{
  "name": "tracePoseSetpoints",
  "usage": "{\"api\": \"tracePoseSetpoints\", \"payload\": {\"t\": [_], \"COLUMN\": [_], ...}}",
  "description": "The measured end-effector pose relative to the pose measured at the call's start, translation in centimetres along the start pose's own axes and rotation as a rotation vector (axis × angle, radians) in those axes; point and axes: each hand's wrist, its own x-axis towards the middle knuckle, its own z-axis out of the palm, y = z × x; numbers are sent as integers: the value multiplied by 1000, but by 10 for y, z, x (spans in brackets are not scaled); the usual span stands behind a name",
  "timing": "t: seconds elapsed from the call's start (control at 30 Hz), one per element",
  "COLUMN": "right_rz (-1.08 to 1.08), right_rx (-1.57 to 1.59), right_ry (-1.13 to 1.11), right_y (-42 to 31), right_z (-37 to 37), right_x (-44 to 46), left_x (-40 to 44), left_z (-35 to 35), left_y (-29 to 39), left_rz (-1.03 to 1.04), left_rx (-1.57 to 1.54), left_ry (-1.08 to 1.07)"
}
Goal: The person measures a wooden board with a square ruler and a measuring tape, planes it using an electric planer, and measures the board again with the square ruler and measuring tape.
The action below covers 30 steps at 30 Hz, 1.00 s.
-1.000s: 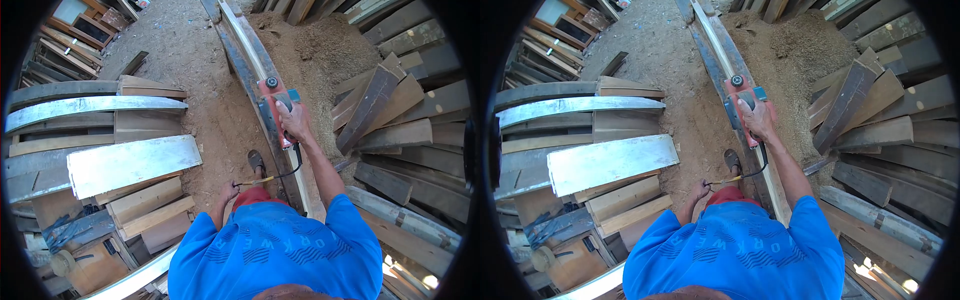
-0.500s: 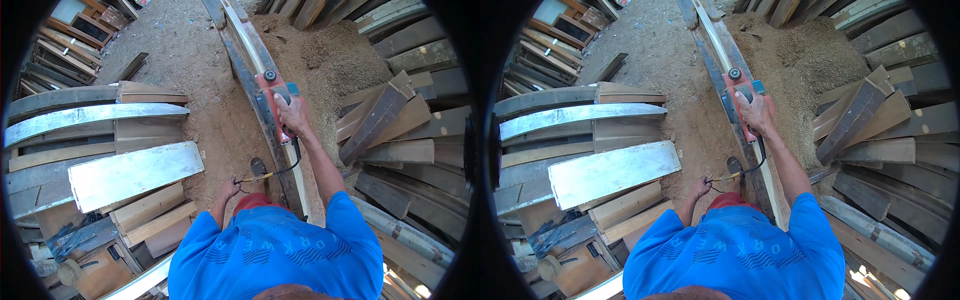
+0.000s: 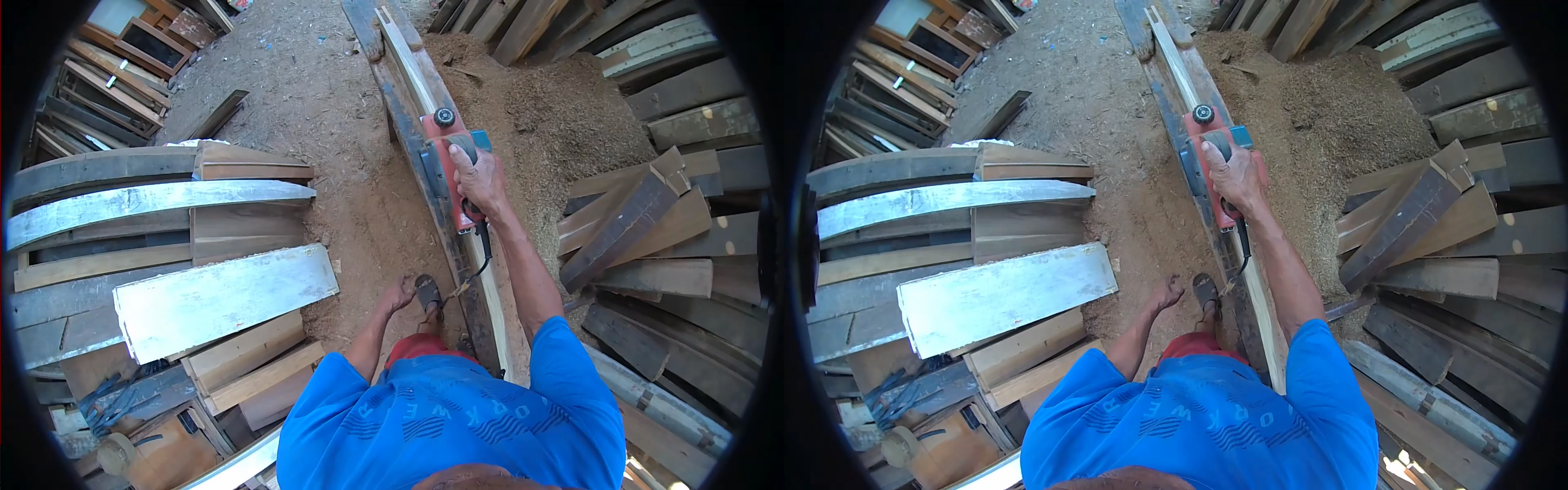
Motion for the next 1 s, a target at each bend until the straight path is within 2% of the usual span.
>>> {"api": "tracePoseSetpoints", "payload": {"t": [0.13, 0.2, 0.27, 0.37, 0.47, 0.57, 0.7, 1.0], "right_rz": [4, -8, -23, -35, -58, -21, -70, -76], "right_rx": [0, -17, -46, -35, -87, -108, -79, -88], "right_ry": [-14, -12, -6, -8, -5, -10, 2, -15], "right_y": [-4, -7, -12, -18, -28, -37, -45, -77], "right_z": [2, 3, 6, 10, 15, 19, 26, 37], "right_x": [23, 36, 49, 69, 89, 111, 143, 209], "left_x": [84, 104, 153, 183, 200, 213, 230, 216], "left_z": [-7, -34, -41, -73, -108, -124, -108, -116], "left_y": [42, 91, 111, 164, 202, 228, 228, 244], "left_rz": [109, 156, 204, 257, 157, 45, 58, -43], "left_rx": [-260, -380, -500, -509, -506, -416, -355, -277], "left_ry": [228, 279, 337, 510, 483, 545, 733, 717]}}
